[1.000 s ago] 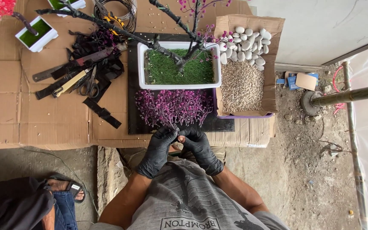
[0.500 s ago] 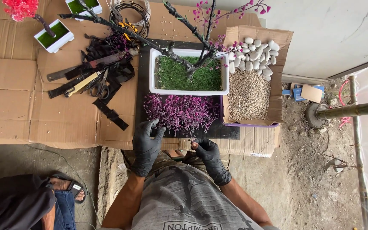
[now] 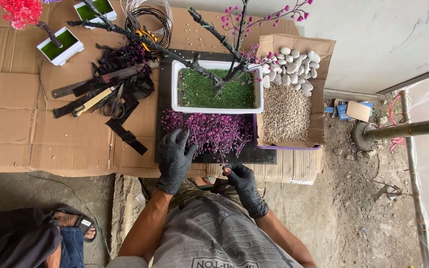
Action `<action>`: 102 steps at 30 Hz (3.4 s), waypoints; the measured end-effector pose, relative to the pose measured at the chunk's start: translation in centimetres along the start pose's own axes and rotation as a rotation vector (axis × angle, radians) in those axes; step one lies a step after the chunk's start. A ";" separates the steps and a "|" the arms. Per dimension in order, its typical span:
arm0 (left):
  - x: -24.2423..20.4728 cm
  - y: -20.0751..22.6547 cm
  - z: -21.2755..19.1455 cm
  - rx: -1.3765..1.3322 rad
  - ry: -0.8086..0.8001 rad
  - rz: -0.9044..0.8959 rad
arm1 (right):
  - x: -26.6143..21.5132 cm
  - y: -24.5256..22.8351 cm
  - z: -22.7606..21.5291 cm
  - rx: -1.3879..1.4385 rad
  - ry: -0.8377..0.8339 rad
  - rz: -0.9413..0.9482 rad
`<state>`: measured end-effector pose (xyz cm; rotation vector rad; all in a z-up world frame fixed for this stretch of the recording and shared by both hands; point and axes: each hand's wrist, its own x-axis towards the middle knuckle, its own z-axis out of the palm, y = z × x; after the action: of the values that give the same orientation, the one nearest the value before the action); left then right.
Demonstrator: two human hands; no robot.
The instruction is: The person assembles an artificial plant by attaching purple floral branches to a central stem in a white rectangular pot. They use wire to secure the branches and arrange them around the base, which is covered with green moss.
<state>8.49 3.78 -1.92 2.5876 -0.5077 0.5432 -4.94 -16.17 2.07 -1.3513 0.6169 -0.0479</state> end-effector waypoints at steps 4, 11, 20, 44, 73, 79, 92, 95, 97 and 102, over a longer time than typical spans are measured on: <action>-0.6 1.1 -2.4 -0.089 0.073 0.018 | -0.3 -1.3 0.5 0.017 0.007 -0.010; -1.6 6.7 -6.3 -0.843 -0.121 -0.397 | -0.1 -4.1 2.2 0.076 0.026 -0.047; -2.3 7.5 -2.1 -1.278 -0.446 -0.824 | 1.1 -4.6 3.6 0.110 0.038 -0.166; 4.1 7.6 -6.8 -1.327 -0.014 -1.291 | -0.1 -11.6 5.3 -0.304 -0.010 -0.690; -3.2 8.3 -4.0 -1.258 -0.587 -1.215 | -1.1 -1.4 2.9 0.025 -0.128 0.117; -2.7 6.8 -4.1 -1.179 -0.539 -1.117 | 2.5 -4.0 1.9 -0.411 0.054 -0.325; 5.1 4.7 -6.4 -0.822 -0.487 -0.770 | 7.3 -4.9 -1.1 -1.176 0.267 -0.156; 4.0 3.9 -4.0 -0.877 -0.581 -0.789 | 8.0 -4.1 -1.2 -1.176 0.299 -0.149; 4.0 3.9 -3.6 -0.853 -0.616 -0.781 | 8.5 -3.5 -1.4 -1.169 0.330 -0.147; 4.3 3.7 -5.0 -0.173 -0.626 -0.571 | 7.9 -3.4 -1.3 -1.042 0.404 -0.223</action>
<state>9.10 2.03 5.36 2.5278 0.0221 -0.4894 2.20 -21.11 1.99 -2.4553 0.8752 -0.2037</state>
